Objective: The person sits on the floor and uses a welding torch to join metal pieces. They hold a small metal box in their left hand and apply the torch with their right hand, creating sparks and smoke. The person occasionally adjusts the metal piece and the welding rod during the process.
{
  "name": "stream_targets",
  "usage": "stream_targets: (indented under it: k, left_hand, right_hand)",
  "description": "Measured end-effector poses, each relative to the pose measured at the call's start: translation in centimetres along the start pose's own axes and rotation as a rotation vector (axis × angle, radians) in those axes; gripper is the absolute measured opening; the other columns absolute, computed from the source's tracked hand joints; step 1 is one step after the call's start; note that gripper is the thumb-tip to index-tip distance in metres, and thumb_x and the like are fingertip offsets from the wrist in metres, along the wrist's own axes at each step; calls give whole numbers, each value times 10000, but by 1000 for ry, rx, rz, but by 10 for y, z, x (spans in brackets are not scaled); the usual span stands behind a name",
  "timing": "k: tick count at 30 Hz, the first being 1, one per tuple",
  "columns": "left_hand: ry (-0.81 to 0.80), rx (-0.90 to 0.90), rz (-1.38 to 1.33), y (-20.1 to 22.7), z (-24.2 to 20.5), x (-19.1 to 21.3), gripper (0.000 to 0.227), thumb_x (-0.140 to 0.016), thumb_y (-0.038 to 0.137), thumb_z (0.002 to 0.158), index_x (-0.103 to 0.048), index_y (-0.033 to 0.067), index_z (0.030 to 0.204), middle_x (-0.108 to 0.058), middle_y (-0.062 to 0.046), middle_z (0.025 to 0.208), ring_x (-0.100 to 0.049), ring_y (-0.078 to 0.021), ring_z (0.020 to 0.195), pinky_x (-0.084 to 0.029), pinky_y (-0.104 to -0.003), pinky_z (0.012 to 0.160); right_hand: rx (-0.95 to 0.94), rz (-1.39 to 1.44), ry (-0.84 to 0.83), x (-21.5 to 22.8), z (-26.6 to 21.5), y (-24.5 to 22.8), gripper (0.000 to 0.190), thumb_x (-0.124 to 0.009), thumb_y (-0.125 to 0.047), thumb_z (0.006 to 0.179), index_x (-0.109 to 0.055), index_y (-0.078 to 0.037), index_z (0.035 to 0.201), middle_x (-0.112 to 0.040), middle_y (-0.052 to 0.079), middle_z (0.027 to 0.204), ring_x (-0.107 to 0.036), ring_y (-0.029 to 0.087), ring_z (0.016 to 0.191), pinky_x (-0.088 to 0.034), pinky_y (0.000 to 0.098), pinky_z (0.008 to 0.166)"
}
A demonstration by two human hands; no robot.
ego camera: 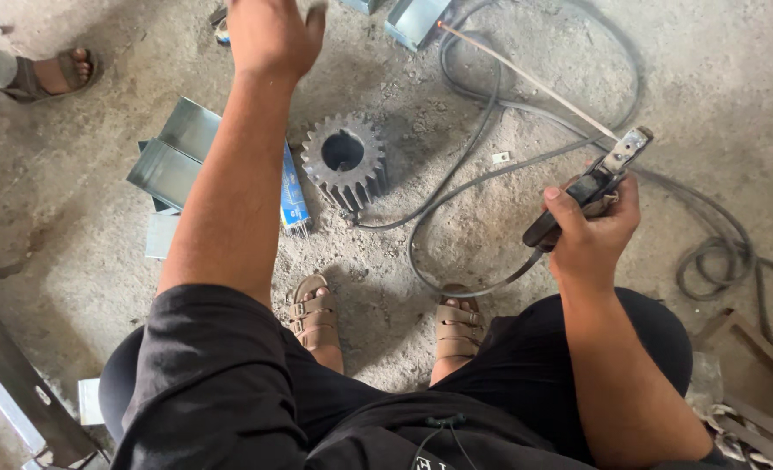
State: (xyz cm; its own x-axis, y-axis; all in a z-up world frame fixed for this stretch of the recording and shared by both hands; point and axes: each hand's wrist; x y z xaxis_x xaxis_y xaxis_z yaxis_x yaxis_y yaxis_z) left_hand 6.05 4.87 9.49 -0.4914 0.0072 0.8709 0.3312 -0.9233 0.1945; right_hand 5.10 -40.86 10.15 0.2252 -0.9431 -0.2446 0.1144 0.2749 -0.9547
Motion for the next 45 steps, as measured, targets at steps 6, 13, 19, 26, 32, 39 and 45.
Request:
stream_targets:
  k: [6, 13, 19, 26, 32, 39, 45]
  left_hand:
    - [-512, 526, 19, -72, -102, -13, 388, -748, 462, 873, -762, 150, 1104, -717, -144, 1164, -666, -364, 1087, -546, -488, 902]
    - [-722, 753, 254, -163, -223, -35, 549, -779, 286, 788, -654, 136, 1302, -511, -136, 1431, -512, -357, 1292, -464, -505, 1014]
    - [-745, 851, 308, -196, -250, -42, 457, -650, 205, 875, -652, 144, 1328, -533, -73, 1461, -430, -323, 1404, -310, -560, 1142]
    - [-769, 838, 361, -211, -270, -45, 344, -553, 139, 949, -746, 159, 1233, -651, -70, 1394, -408, -317, 1461, -139, -618, 1238]
    - [-783, 682, 359, -199, -253, -24, 362, -626, 165, 870, -741, 114, 1209, -651, -92, 1386, -505, -284, 1386, -93, -709, 1198]
    - [-918, 456, 8, -180, -174, -5, 346, -672, 227, 802, -771, -9, 1035, -729, -241, 1118, -711, -390, 1037, -561, -467, 939]
    - [-842, 236, -142, -56, -145, -60, 335, -641, 262, 878, -749, -20, 1024, -717, -272, 1086, -709, -419, 1013, -559, -500, 919]
  right_hand:
    - [-23, -23, -39, -1, -4, 10, 474, -773, 74, 907, -534, -4, 1308, -638, 68, 932, -635, 150, 803, -541, 297, 769]
    - [-74, -49, -76, -16, 2, 19, 433, -750, 91, 943, -529, 11, 1306, -639, 84, 956, -658, 171, 789, -567, 299, 749]
    - [-90, -48, -164, -31, 1, 29, 405, -718, 124, 984, -497, 38, 1312, -629, 105, 977, -681, 200, 821, -597, 322, 771]
    - [-76, -99, -221, -34, 2, 46, 399, -726, 145, 989, -502, 49, 1304, -662, 133, 1006, -698, 204, 831, -603, 316, 805]
    - [-59, -67, -222, -46, -1, 37, 421, -752, 138, 950, -521, 43, 1288, -658, 107, 1013, -687, 189, 831, -600, 318, 786]
    - [-76, -31, -168, -55, -7, 19, 438, -777, 100, 931, -546, 18, 1294, -655, 92, 952, -674, 188, 772, -575, 311, 742]
    - [-54, -27, -187, -50, -11, 16, 404, -783, 99, 934, -545, 11, 1248, -656, 88, 944, -664, 173, 782, -558, 297, 751]
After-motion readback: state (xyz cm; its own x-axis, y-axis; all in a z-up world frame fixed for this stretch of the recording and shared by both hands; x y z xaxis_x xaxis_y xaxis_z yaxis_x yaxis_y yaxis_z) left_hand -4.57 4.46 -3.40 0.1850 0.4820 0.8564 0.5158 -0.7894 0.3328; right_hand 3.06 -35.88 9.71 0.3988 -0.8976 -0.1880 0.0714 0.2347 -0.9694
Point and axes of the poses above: each hand's wrist, its own z-axis towards the middle knuckle, its own x-axis out of the back of the hand, y = z × x
